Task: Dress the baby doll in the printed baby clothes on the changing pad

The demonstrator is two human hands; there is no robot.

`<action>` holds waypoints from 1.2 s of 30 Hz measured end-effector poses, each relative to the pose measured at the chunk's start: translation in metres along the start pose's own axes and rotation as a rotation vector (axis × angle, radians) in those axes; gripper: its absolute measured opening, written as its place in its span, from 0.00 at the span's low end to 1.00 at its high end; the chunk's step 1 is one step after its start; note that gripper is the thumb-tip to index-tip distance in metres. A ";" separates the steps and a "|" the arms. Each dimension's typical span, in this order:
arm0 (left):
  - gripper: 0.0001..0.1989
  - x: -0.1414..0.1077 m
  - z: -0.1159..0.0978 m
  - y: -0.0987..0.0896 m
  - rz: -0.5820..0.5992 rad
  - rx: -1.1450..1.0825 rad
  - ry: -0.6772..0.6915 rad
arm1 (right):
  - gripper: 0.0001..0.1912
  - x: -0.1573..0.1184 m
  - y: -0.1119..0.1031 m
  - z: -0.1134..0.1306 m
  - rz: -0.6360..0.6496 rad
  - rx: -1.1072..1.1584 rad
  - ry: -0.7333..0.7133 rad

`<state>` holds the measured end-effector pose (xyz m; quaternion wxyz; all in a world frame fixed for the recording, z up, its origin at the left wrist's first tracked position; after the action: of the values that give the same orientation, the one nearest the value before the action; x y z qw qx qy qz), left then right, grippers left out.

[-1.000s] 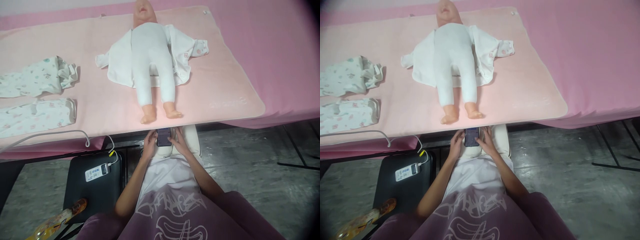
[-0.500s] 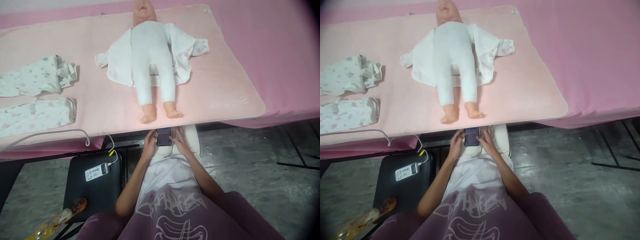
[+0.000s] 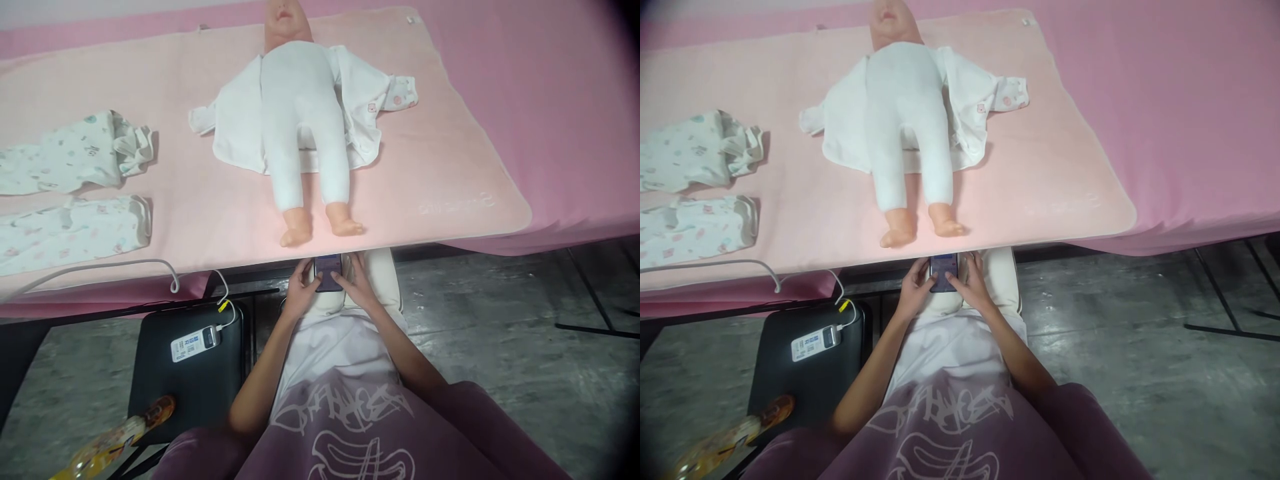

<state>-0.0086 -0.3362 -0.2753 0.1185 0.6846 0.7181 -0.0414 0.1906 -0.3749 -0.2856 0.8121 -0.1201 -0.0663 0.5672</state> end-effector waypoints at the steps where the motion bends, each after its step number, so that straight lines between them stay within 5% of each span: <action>1: 0.39 0.000 0.002 -0.002 -0.003 0.001 -0.009 | 0.42 0.000 0.001 0.001 -0.013 -0.015 -0.009; 15: 0.35 0.000 0.005 -0.010 -0.032 -0.032 -0.065 | 0.46 -0.002 0.005 0.003 -0.028 -0.029 -0.034; 22: 0.34 0.001 0.008 -0.010 -0.037 -0.045 -0.075 | 0.37 0.001 -0.011 -0.006 0.097 0.037 0.035; 36: 0.35 0.002 0.008 -0.009 -0.035 -0.035 -0.076 | 0.46 0.000 -0.008 -0.006 0.081 -0.030 0.005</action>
<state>-0.0165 -0.3366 -0.2841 0.1570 0.6678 0.7254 -0.0566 0.1994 -0.3782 -0.2892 0.7868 -0.1360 -0.0679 0.5982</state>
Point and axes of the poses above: each hand's wrist, its own x-axis towards the middle knuckle, its own y-axis out of the palm, z = x × y, the point moved 3 cm from there along x, towards the middle knuckle, and after that the axes turned 9 degrees about -z, right-handed, at the moved point
